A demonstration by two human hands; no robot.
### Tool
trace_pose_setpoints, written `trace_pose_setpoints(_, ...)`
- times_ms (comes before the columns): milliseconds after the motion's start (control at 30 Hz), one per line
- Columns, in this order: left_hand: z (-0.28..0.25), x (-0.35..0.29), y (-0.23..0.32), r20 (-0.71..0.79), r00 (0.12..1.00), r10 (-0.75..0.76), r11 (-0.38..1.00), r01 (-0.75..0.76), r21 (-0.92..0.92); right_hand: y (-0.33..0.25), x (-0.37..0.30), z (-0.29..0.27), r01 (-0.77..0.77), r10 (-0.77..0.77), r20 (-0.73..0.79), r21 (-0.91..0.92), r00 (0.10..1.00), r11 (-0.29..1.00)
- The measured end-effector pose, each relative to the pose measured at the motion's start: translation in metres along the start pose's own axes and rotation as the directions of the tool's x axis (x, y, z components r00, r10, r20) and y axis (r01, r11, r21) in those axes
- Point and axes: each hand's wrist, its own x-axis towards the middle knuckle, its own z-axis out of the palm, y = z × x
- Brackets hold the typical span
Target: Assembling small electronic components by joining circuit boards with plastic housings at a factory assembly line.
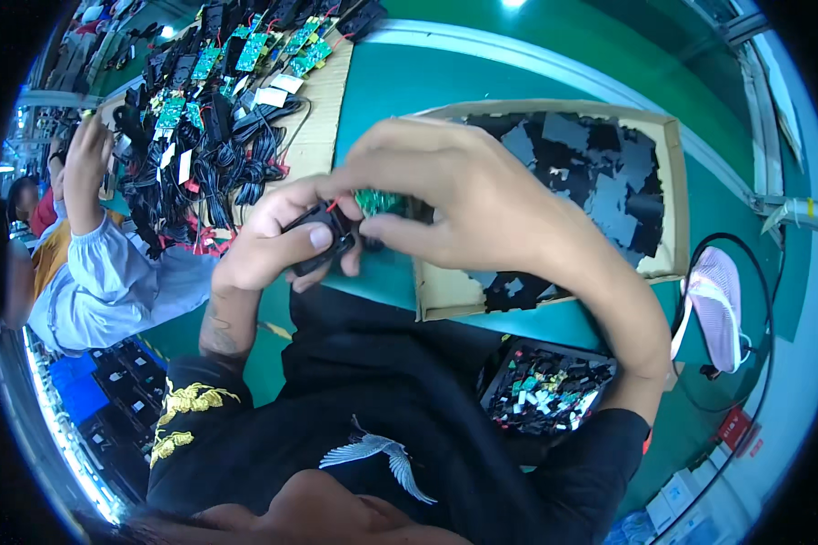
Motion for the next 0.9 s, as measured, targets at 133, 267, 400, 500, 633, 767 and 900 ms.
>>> trace_pose_setpoints(133,-0.008,-0.001,0.001,-0.006,0.995,-0.104,0.993,0.105,0.053,-0.003,-0.003,0.010,0.080,-0.085,-0.020,-0.183,0.996,0.980)
trace_pose_setpoints(267,-0.007,-0.002,0.002,-0.034,0.994,-0.102,0.987,0.106,0.122,-0.005,-0.001,0.017,0.107,-0.124,-0.041,-0.292,0.991,0.950)
trace_pose_setpoints(400,0.000,0.000,0.006,-0.088,0.994,-0.067,0.987,0.079,0.140,-0.004,0.001,0.016,0.145,-0.173,-0.053,-0.343,0.983,0.928)
trace_pose_setpoints(500,0.005,-0.003,0.009,-0.183,0.983,0.005,0.962,0.045,0.270,-0.013,0.001,0.012,0.119,-0.161,-0.074,-0.400,0.984,0.909)
trace_pose_setpoints(633,0.009,0.001,0.001,-0.254,0.835,0.488,0.587,-0.098,0.804,-0.017,-0.004,0.009,-0.017,0.003,-0.046,-0.303,0.999,0.953)
trace_pose_setpoints(767,-0.005,0.001,-0.007,0.138,0.537,0.832,-0.034,-0.200,0.979,-0.036,0.005,-0.001,-0.377,0.369,0.077,0.127,0.926,0.918)
trace_pose_setpoints(900,0.000,0.006,-0.001,0.232,0.448,0.864,-0.122,-0.261,0.958,-0.021,-0.003,0.006,-0.193,0.180,0.094,0.151,0.979,0.970)
